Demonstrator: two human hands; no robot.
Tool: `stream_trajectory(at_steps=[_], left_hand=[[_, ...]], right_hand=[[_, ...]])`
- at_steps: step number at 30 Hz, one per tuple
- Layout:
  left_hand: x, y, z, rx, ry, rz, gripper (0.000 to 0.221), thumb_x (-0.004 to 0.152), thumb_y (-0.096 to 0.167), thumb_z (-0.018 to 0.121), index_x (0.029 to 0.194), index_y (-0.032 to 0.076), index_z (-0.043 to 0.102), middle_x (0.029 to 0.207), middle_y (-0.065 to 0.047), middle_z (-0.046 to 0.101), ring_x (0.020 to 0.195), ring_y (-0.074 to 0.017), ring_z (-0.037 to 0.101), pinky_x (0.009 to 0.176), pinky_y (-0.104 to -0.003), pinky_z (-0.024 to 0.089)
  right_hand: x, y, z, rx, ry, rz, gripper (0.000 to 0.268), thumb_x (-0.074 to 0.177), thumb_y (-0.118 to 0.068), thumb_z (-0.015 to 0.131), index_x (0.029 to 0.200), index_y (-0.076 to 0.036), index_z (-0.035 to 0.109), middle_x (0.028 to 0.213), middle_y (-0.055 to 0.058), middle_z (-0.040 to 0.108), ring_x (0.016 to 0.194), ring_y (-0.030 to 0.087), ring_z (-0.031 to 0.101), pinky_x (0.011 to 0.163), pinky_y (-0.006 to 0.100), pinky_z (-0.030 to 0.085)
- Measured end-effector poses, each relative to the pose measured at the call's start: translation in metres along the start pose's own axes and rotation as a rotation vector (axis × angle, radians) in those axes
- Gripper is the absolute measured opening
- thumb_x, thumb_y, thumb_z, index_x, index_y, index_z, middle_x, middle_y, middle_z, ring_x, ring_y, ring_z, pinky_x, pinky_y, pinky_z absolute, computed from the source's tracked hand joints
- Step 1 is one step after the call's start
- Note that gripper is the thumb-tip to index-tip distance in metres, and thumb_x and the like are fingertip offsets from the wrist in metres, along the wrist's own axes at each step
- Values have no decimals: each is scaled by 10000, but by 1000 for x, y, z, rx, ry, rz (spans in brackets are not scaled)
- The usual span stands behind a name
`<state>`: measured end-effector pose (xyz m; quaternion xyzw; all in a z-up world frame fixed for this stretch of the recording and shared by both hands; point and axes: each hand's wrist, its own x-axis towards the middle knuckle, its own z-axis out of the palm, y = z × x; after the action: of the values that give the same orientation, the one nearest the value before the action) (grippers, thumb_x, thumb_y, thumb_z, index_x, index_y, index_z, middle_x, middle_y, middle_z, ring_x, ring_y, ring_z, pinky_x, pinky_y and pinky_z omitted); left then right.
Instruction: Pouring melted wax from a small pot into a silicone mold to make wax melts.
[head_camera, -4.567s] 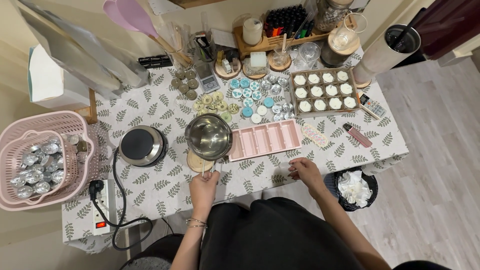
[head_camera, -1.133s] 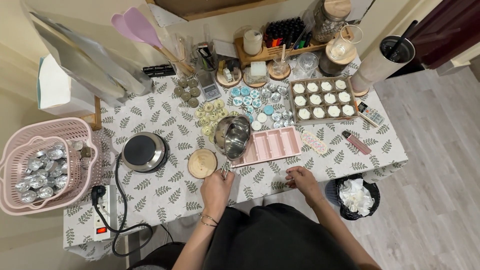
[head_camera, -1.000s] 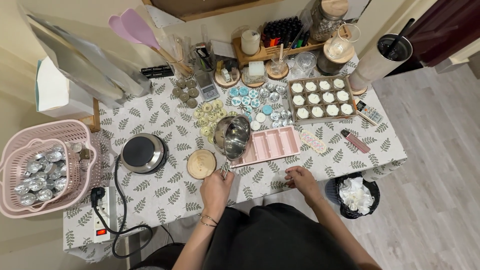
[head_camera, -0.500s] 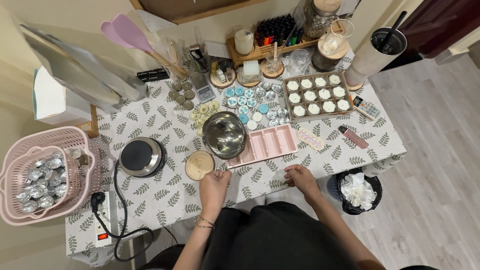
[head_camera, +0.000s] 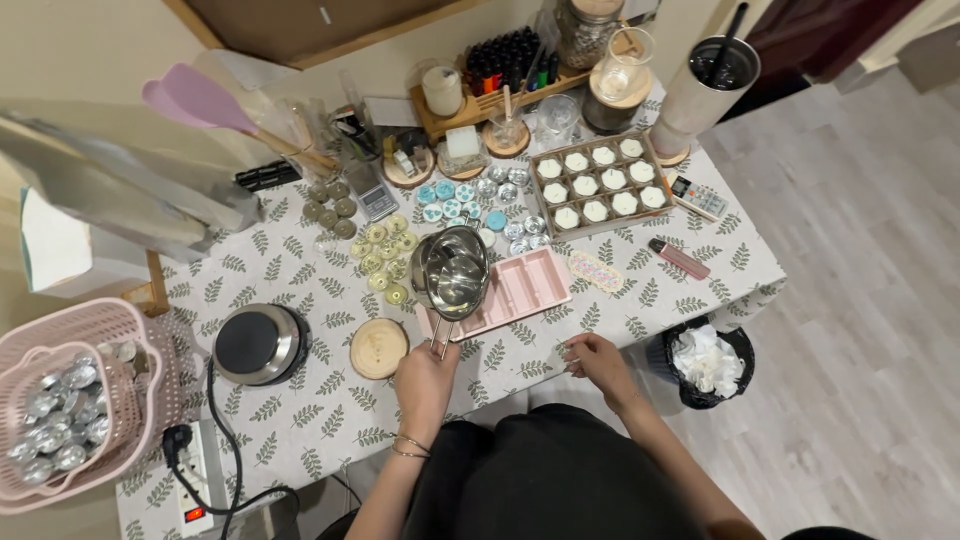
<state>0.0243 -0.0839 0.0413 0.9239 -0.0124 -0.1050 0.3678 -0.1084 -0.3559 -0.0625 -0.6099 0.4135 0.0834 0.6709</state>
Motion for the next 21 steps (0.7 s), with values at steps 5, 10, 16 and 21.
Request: stream_trajectory(at_steps=[5,10,16,21], left_hand=[[2,0,5,137,-22,34,339,833,360,710,795,28,770,637,-186,692,625,-370,699,630,-441,560],[1,-1,7,201,-6,56,344,832,368,712,820,30,771,674,-193,702,650,-378,711,648,-451,575],[1,-1,5,259,25,130,335,849,359,702,796,33,762,659,-200,697,631,-374,710,636,-455,576],[-3,3,1,277,38,159,315,867,331,696,778,36,758,630,-190,692,607,-367,704,622,-455,574]], right_hand=[[3,7,-6,32,9,13,236,956,-174,556,1076,-21,689,898,80,717,731,147,658,674,288,529],[3,8,-7,28,12,29,225,952,-165,559,1088,-30,678,913,75,706,738,148,666,675,287,524],[5,6,-4,21,-5,18,239,942,-162,546,1087,-28,682,908,70,690,745,147,660,686,283,530],[6,5,-2,15,-21,10,248,946,-169,544,1097,-23,677,912,69,684,754,146,643,696,285,522]])
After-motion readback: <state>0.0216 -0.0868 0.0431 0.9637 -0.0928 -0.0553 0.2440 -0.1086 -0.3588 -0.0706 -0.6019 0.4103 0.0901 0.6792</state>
